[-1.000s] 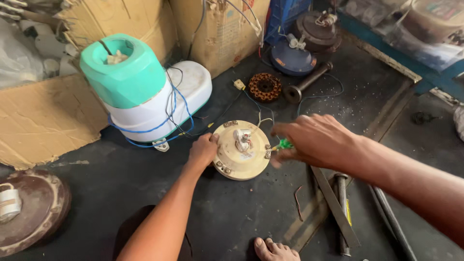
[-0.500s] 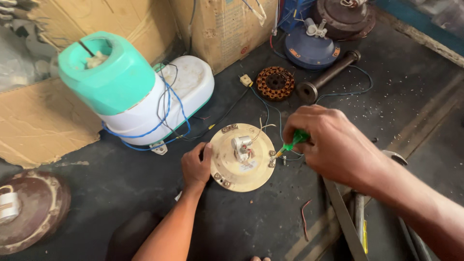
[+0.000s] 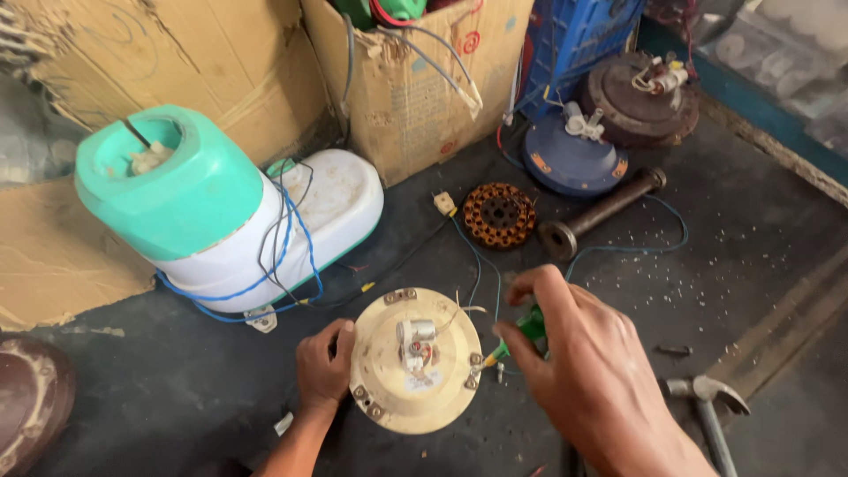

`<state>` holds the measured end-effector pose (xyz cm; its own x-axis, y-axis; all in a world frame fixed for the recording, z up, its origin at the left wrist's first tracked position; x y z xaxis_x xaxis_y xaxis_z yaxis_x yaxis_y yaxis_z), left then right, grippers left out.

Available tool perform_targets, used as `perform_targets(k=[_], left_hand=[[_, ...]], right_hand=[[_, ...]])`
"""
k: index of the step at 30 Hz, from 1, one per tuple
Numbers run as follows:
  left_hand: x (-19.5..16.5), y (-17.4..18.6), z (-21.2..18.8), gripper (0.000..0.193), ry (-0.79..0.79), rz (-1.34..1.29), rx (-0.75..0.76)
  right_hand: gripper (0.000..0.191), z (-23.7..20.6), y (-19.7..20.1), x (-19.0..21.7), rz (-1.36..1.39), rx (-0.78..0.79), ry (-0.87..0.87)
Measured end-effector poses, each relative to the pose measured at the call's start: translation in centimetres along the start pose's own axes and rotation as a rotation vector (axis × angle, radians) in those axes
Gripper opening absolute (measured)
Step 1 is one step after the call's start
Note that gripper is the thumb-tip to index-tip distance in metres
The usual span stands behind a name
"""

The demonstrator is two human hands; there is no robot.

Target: The person sits on the floor and uses a screwdriver to unscrew the base plate of a fan motor, then separates the housing covers, lifts out the rotor with copper windings, and works on the winding assembly with a small tool while holding it.

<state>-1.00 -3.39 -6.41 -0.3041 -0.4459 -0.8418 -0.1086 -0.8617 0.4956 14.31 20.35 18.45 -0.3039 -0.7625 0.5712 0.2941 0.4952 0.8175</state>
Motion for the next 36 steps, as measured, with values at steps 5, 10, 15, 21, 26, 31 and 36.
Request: perform_targets(k=[5, 10, 15, 21, 26, 31, 36], left_hand=[[0.4, -0.2, -0.1, 0.033, 0.028, 0.005, -0.013], [0.4, -0.5, 0.1, 0.033, 0.022, 0.002, -0.015], [0.5, -0.7, 0.2, 0.034, 0.044, 0.046, 0.004], [0.0, -1.1, 0.5, 0.037, -0.039, 0.050, -0.003], [-0.8, -1.1, 0.8, 0.035, -0.139, -0.028, -0.081], [-1.2, -1.0, 0.8, 0.033, -0.026, -0.017, -0.035], [-1.5, -0.8, 1.0, 0.032, -0.080, -0.024, -0.061]], right_hand=[[0.031, -1.0, -1.0, -1.4, 0.052, 0.202, -0.025], [0.055, -1.9, -1.4, -0.3, -0.025, -0.050, 0.169], [0.053, -2.2, -1.7, -0.4, -0.108, -0.106, -0.103], [0.051, -2.8, -0.8, 0.0, 0.328, -0.252, 0.103], [0.054, -3.0, -1.0, 0.5, 0.041, -0.433, 0.002], [0.055, -3.9, -1.2, 0.7, 0.674, -0.430, -0.005], [0.040, -4.4, -1.4, 1.0, 0.722, -0.426, 0.087]])
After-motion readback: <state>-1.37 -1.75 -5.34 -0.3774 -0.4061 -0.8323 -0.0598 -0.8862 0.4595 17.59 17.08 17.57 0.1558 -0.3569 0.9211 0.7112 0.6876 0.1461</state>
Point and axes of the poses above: each hand's wrist, its own z-axis towards the middle knuckle, its own y-axis out of the back of the hand, x = y × z, the point moved 3 cm from there along z, towards the middle knuckle, and after that the axes turned 1 degree about -x, right-handed, at the moved point
